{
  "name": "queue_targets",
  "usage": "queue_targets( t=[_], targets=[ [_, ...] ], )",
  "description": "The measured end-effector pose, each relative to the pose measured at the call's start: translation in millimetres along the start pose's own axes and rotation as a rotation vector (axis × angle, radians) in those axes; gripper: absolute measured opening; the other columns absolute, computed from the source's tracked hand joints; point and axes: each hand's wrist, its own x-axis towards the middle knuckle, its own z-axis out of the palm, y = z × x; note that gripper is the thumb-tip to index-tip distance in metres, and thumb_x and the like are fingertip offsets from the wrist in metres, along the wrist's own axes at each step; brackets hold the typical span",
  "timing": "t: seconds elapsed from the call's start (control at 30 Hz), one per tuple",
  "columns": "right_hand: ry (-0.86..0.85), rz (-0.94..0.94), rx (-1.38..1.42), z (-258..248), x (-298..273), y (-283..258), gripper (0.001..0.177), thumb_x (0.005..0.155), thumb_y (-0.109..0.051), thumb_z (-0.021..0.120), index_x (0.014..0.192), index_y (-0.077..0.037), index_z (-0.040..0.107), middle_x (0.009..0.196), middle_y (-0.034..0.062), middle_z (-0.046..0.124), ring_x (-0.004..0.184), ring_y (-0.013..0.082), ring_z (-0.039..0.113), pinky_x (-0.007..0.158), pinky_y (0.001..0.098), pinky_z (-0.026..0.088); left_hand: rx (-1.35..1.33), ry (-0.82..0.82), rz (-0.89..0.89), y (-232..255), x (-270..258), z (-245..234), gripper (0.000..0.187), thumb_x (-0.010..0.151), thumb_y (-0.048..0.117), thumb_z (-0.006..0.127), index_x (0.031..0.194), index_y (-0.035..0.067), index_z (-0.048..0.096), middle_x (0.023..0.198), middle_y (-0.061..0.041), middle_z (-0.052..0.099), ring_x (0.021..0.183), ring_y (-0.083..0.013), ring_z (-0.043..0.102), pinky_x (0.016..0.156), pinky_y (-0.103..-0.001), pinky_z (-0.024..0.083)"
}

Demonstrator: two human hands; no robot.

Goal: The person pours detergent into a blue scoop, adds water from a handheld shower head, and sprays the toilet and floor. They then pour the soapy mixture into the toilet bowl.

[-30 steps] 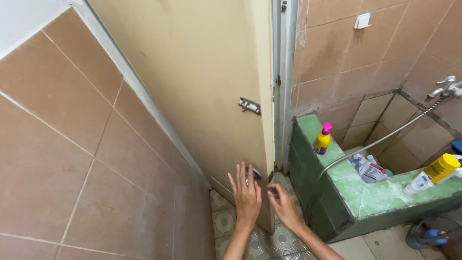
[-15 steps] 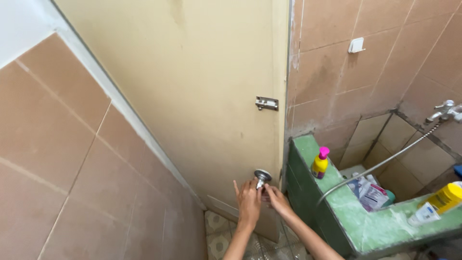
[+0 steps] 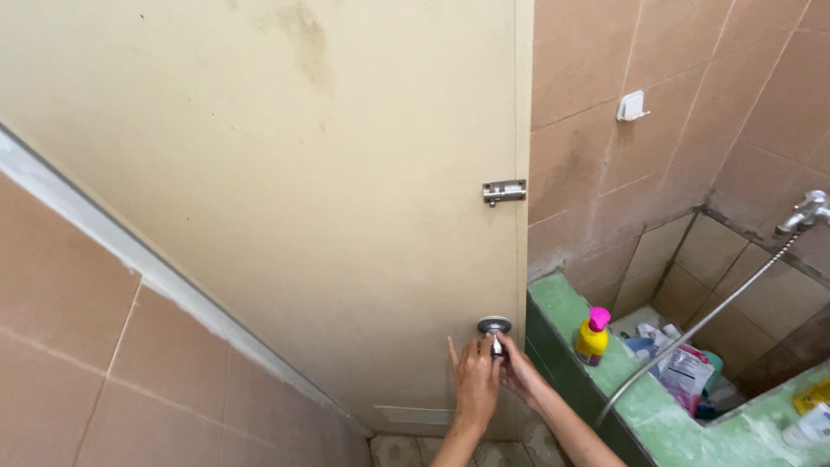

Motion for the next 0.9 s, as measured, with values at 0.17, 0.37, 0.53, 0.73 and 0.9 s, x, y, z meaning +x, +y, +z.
queue_targets(
  t=[0.17, 0.37, 0.53, 0.73, 0.9],
  targets=[
    [0.029, -0.014, -0.038, -1, 37, -31, 0.053, 0.101, -0.065, 0.067, 0.117, -0.015, 0.072, 0.090, 0.0003, 0.067, 0.077, 0.0151, 0.067, 0.074, 0.0363, 0.058, 0.005, -0.029, 0.004, -14, 35, 22, 0.048, 0.104, 0.014, 0.072, 0.148, -0.002, 0.064, 0.123, -0.021, 0.069, 0.123, -0.0386, 0.066, 0.130, -0.067, 0.023],
    [0.120, 0.004, -0.199, 1, 77, -55, 0.063, 0.099, -0.069, 0.064, 0.119, -0.010, 0.076, 0.090, -0.0005, 0.066, 0.079, 0.0134, 0.062, 0.074, 0.0333, 0.054, -0.038, -0.040, 0.001, -34, 74, 33, 0.050, 0.103, 0.014, 0.072, 0.148, -0.004, 0.058, 0.128, -0.024, 0.069, 0.122, -0.0427, 0.065, 0.118, -0.066, 0.037],
    [0.130, 0.012, -0.359, -6, 109, -68, 0.075, 0.099, -0.075, 0.063, 0.122, -0.005, 0.078, 0.093, 0.0029, 0.066, 0.082, 0.0157, 0.060, 0.074, 0.0342, 0.051, -0.232, -0.151, -0.185, -59, 106, 51, 0.060, 0.100, 0.017, 0.071, 0.151, -0.004, 0.048, 0.126, -0.028, 0.073, 0.117, -0.0472, 0.070, 0.103, -0.059, 0.054],
    [0.143, -0.054, -0.634, -4, 130, -89, 0.073, 0.098, -0.070, 0.065, 0.126, -0.003, 0.077, 0.103, 0.0093, 0.083, 0.094, 0.0162, 0.077, 0.082, 0.0339, 0.062, -0.500, -0.154, -0.370, -103, 135, 118, 0.047, 0.104, 0.023, 0.060, 0.145, 0.002, 0.049, 0.125, -0.032, 0.073, 0.117, -0.0535, 0.071, 0.098, -0.060, 0.056],
    [0.052, -0.155, -0.715, -4, 148, -88, 0.073, 0.103, -0.062, 0.072, 0.115, 0.009, 0.081, 0.090, 0.0142, 0.079, 0.078, 0.0210, 0.073, 0.073, 0.0397, 0.060, -0.617, -0.127, -0.549, -122, 146, 148, 0.042, 0.110, 0.036, 0.047, 0.136, 0.005, 0.060, 0.116, -0.027, 0.079, 0.108, -0.0462, 0.077, 0.093, -0.055, 0.060]
  ],
)
